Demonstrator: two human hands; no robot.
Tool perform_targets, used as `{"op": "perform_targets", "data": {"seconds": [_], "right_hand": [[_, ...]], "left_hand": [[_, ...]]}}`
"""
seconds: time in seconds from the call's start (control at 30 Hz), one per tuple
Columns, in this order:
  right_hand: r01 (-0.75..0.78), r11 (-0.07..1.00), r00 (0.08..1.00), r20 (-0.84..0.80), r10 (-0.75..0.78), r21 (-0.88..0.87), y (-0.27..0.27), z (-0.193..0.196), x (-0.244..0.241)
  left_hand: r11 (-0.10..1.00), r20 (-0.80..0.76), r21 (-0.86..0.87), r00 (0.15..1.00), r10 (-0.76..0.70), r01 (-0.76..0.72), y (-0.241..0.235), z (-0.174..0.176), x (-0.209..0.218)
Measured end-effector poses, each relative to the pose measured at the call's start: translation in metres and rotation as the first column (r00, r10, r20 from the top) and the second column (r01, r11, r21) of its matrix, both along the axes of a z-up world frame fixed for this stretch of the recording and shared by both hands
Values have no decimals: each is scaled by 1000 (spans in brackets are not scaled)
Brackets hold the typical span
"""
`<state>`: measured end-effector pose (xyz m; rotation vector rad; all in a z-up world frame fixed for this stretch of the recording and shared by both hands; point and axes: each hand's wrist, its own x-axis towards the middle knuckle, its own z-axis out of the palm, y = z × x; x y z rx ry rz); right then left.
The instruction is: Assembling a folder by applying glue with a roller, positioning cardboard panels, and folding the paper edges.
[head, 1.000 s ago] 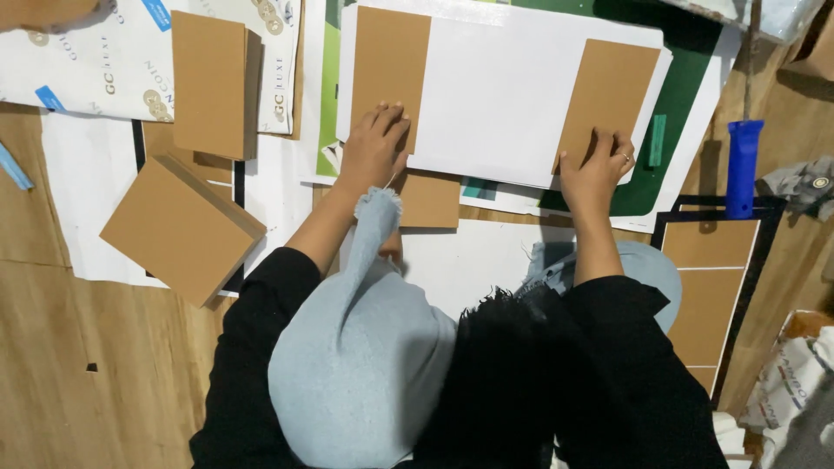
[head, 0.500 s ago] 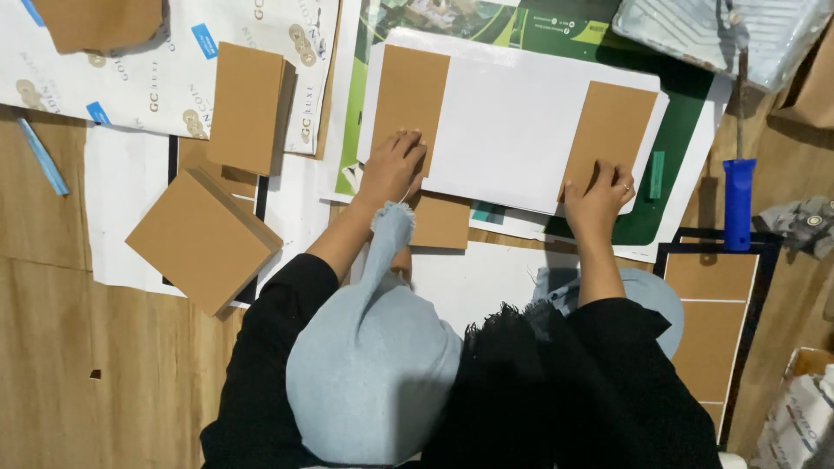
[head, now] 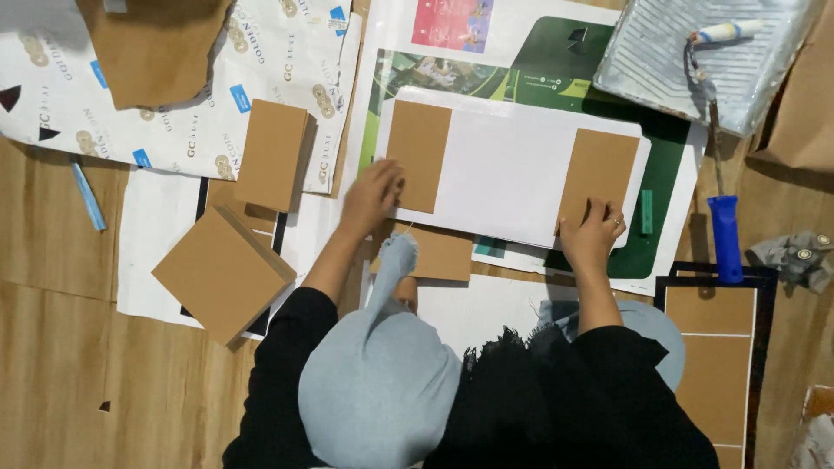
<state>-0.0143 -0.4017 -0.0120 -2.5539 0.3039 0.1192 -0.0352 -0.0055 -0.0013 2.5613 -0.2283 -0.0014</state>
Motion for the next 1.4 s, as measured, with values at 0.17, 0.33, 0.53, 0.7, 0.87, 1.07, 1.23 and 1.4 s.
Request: {"op": "perform_targets", "data": {"seconds": [0.17, 0.33, 0.53, 0.7, 0.87, 1.07, 1.23, 1.4], "right_hand": [[8, 1000, 1000, -25, -8, -16, -1, -7, 0], [3, 1000, 1000, -24, -4, -19, -2, -9, 0], [30, 998, 1000, 10, -29, -52, 5, 1, 0], [-195, 955, 974, 159, 162, 225, 75, 136, 25], [-484, 712, 869, 373, 325, 508, 133, 257, 37], [-525, 740, 728, -228, 646, 420, 128, 195, 1], [-351, 825, 675, -492, 551, 442, 94, 114, -37], [-328, 835, 669, -515, 536, 442, 96, 111, -35]], "left_hand": [[749, 190, 172, 768, 612, -640, 90, -3, -22], [532, -187, 324, 499, 846, -782, 135, 20, -58], [33, -182, 255, -15, 983, -966, 123, 79, -122], [19, -341, 247, -68, 938, -969, 106, 122, -135], [56, -532, 405, -186, 826, -913, 121, 99, -133], [50, -533, 479, -245, 810, -877, 127, 109, -121], [146, -478, 472, -113, 871, -869, 165, 62, -143], [195, -226, 481, 94, 970, -855, 224, 14, -150]]}}
